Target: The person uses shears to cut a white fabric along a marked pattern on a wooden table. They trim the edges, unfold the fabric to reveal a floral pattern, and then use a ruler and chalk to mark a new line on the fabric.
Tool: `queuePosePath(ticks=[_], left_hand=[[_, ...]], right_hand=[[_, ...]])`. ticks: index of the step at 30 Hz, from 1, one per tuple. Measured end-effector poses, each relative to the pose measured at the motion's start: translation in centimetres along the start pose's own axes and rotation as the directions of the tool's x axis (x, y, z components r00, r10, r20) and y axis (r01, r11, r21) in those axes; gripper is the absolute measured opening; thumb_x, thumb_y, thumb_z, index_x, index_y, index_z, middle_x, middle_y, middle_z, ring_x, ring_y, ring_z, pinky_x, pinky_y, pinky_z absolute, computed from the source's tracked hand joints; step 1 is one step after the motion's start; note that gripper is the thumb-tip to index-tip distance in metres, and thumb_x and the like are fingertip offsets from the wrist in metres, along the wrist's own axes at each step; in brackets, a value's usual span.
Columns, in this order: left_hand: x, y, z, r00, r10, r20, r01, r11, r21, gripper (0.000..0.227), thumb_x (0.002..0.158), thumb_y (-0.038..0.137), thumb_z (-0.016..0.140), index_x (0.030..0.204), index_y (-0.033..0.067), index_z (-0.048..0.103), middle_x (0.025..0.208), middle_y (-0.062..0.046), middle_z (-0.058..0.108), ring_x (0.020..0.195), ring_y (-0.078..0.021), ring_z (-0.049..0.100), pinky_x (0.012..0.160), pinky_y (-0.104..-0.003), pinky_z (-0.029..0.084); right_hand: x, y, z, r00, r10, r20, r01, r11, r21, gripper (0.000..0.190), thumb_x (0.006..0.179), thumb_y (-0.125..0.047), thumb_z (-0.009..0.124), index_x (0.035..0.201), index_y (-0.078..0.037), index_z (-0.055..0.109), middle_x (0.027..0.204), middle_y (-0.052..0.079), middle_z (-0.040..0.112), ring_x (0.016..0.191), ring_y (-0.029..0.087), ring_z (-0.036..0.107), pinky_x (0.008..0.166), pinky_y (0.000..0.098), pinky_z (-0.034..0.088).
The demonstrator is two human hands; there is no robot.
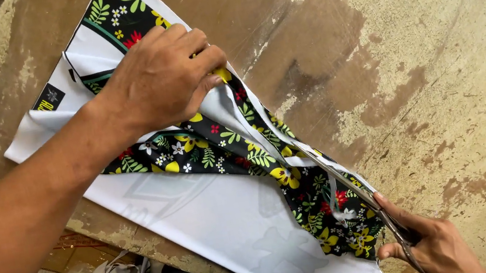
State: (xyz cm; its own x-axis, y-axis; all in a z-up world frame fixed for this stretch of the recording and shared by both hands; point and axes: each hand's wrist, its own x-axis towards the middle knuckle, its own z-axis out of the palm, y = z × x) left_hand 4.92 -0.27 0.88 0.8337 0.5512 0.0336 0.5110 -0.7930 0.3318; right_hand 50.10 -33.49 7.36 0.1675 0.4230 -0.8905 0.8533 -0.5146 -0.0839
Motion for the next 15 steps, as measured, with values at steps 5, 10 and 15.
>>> queuePosePath(ticks=[5,10,15], left_hand=[[-0.3,1.3,1.3,0.983,0.172,-0.066,-0.162,0.977,0.137,0.010,0.113,0.022,0.068,0.110,0.0131,0.069,0.097,-0.005,0.059,0.082,-0.0214,0.061,0.068,-0.036,0.058],[0.4,1.0,3.2,0.970,0.123,-0.212,-0.056,0.953,0.299,0.020,0.112,0.007,0.063,0.129,0.0177,0.062,0.106,-0.002,0.057,0.088,-0.0183,0.054,0.073,-0.030,0.053],[2.0,0.6,3.7,0.921,0.130,-0.368,0.001,0.942,0.336,0.021,0.107,0.004,0.068,0.121,0.0195,0.068,0.108,0.000,0.062,0.090,-0.0195,0.055,0.077,-0.033,0.049]], right_hand=[[0.7,0.3,0.7,0.999,0.034,0.012,-0.034,0.999,0.002,0.111,0.058,-0.065,0.088,0.162,-0.059,0.049,0.059,-0.001,0.078,0.050,0.010,0.049,0.058,0.0329,0.053],[-0.9,1.2,1.6,0.985,-0.014,-0.170,0.028,0.997,0.076,0.110,0.060,-0.055,0.092,0.163,-0.045,0.056,0.063,0.003,0.059,0.061,0.015,0.051,0.064,0.0364,0.050],[-4.5,2.9,0.1,0.978,0.127,-0.168,-0.107,0.987,0.120,0.108,0.061,-0.044,0.095,0.160,-0.052,0.055,0.110,-0.007,0.075,0.072,0.012,0.080,0.076,0.0281,0.066]])
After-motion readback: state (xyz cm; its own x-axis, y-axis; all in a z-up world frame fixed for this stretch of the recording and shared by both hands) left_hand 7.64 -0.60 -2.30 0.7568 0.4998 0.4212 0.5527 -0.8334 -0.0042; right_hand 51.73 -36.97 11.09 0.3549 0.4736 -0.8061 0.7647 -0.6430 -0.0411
